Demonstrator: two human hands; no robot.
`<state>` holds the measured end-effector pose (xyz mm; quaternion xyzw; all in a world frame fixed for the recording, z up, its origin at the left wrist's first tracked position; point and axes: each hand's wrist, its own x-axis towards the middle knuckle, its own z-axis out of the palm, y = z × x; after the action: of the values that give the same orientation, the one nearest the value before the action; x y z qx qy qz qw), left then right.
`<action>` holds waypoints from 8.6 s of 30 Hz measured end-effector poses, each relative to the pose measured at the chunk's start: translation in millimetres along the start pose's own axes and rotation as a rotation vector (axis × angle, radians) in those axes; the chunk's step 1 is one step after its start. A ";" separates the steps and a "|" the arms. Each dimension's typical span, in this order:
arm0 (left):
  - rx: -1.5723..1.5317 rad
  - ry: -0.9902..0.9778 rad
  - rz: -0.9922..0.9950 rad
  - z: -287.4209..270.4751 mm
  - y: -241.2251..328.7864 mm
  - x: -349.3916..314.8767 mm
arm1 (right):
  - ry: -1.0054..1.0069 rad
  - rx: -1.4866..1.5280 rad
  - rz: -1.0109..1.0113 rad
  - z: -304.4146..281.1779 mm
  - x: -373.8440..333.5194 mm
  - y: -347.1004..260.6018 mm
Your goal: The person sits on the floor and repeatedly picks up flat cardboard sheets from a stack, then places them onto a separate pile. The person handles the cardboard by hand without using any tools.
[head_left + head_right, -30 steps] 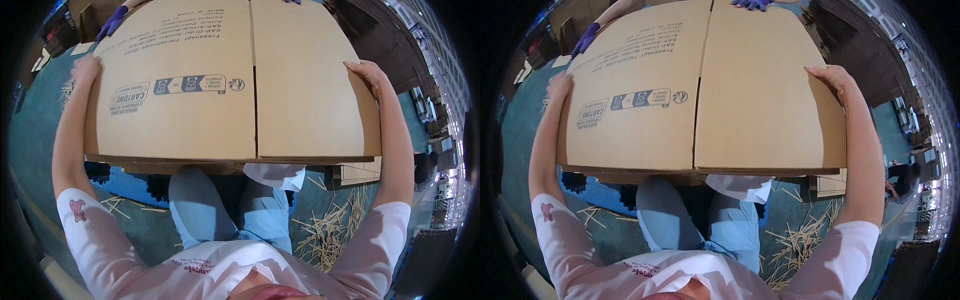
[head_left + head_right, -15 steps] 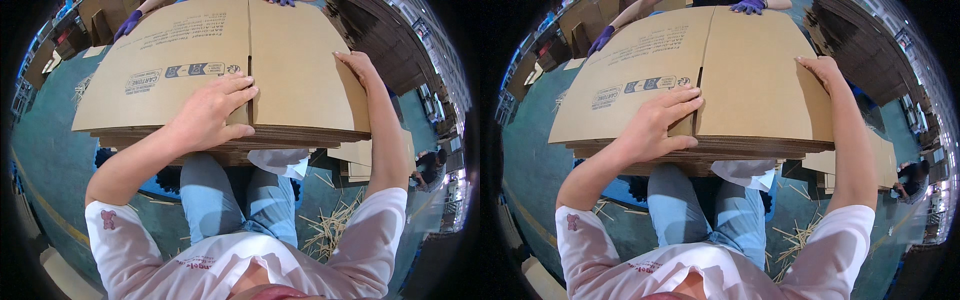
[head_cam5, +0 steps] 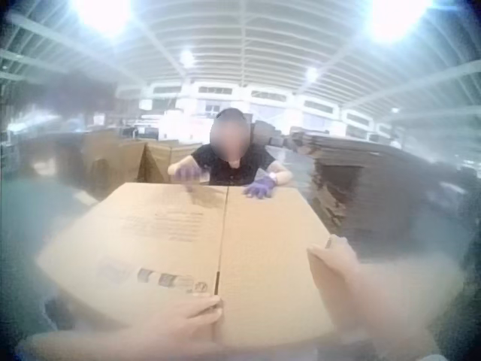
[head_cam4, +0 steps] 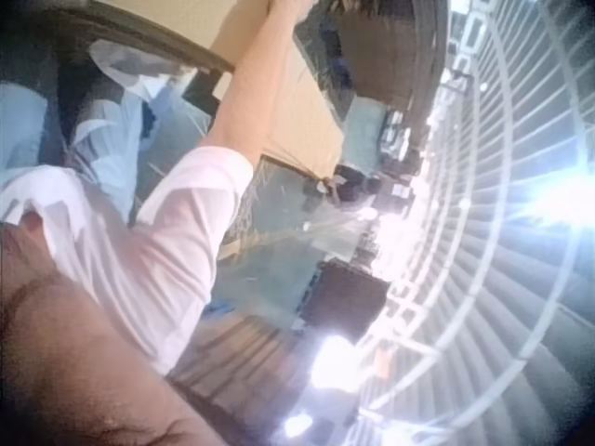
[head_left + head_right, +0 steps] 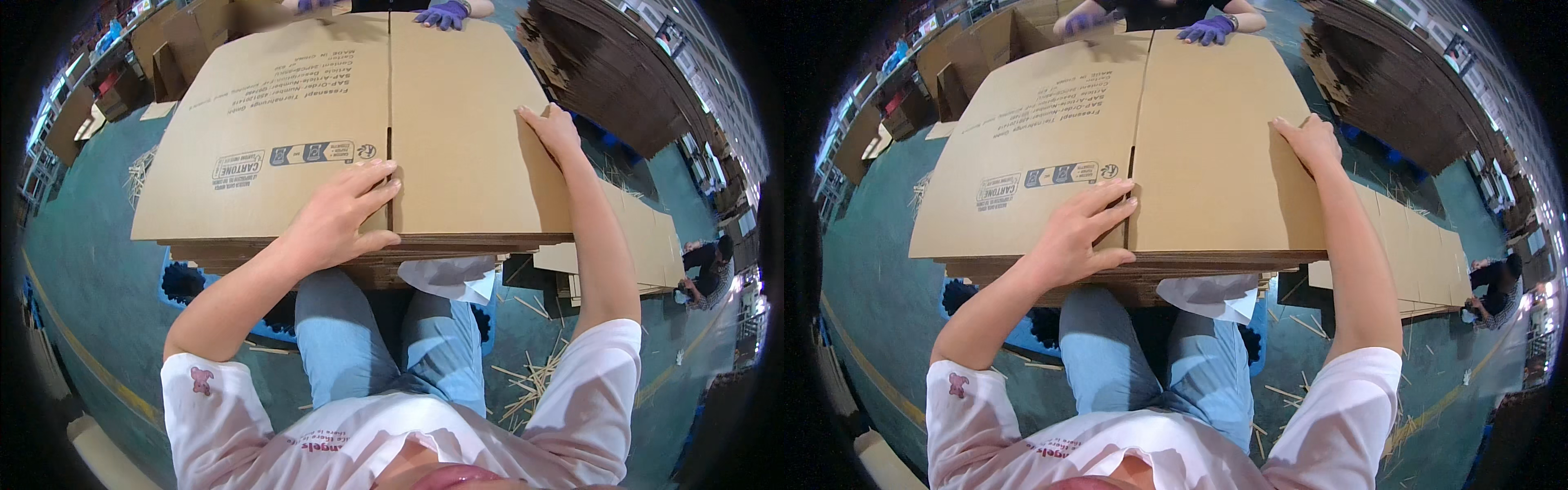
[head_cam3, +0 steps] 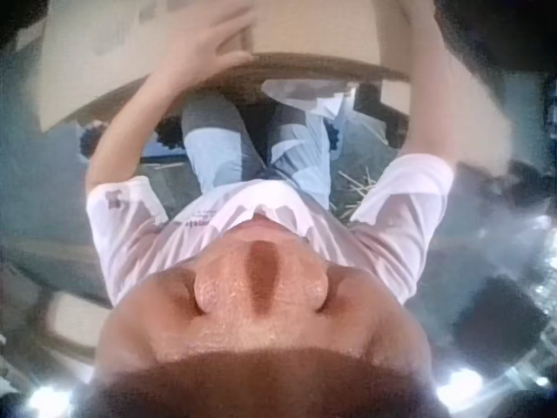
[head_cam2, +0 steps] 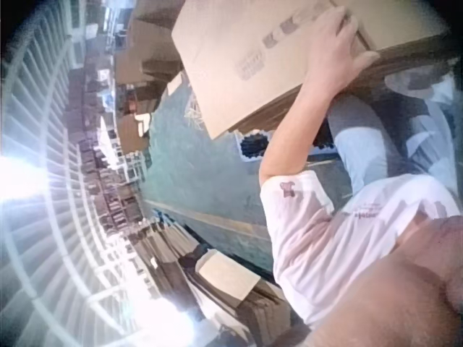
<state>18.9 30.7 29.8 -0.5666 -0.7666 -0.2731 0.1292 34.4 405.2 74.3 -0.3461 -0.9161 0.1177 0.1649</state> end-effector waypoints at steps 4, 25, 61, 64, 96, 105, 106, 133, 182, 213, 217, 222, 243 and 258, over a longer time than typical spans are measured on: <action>0.030 -0.024 -0.005 -5.6 -0.7 -0.5 | -0.267 0.229 -0.112 -35.3 -18.9 0.6; 0.231 -0.224 -0.215 -6.5 28.3 16.4 | 0.391 0.430 0.431 224.8 -196.3 445.2; 0.706 0.352 0.027 26.3 38.4 4.2 | 0.796 -0.185 -0.255 -80.6 -222.9 336.3; 0.801 0.596 0.087 107.1 111.5 -19.7 | 0.834 -0.077 -0.036 -173.1 -251.1 293.0; -0.799 -0.259 -0.018 212.6 324.9 -45.1 | 0.374 1.898 1.173 113.9 -485.1 387.5; -0.793 -0.043 0.282 84.8 313.8 10.7 | 0.528 2.203 0.492 63.4 -461.4 336.0; -0.762 0.021 0.287 71.3 307.2 14.6 | 0.529 2.241 0.399 60.6 -452.1 334.7; -0.965 1.121 -0.562 -166.0 -75.6 -142.8 | -0.249 1.812 0.223 -43.3 -244.5 -44.7; -0.222 0.126 -0.116 -17.2 -28.8 -15.8 | 0.107 -0.124 -1.305 -22.3 -175.8 -88.2; -0.168 0.191 0.033 -14.4 -40.6 -13.8 | -0.290 0.808 0.419 -14.6 70.2 -14.1; -0.179 0.183 0.030 -12.6 -40.5 -14.3 | -0.008 0.301 0.145 6.9 73.2 -11.4; -0.139 0.171 0.063 -11.1 -37.4 -14.8 | 0.066 -0.352 -0.141 24.8 106.0 21.3; 0.106 -0.083 -0.209 -22.3 -13.5 -1.7 | 0.216 0.130 0.550 179.0 -185.9 459.9; 0.320 -0.202 -0.555 -26.4 2.1 -26.3 | -0.277 0.330 0.985 278.6 -138.2 544.8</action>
<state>26.5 -4.7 38.6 -0.3329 -0.9338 -0.1165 0.0607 349.4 683.1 -391.6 -0.6858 -0.6275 0.3681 0.0202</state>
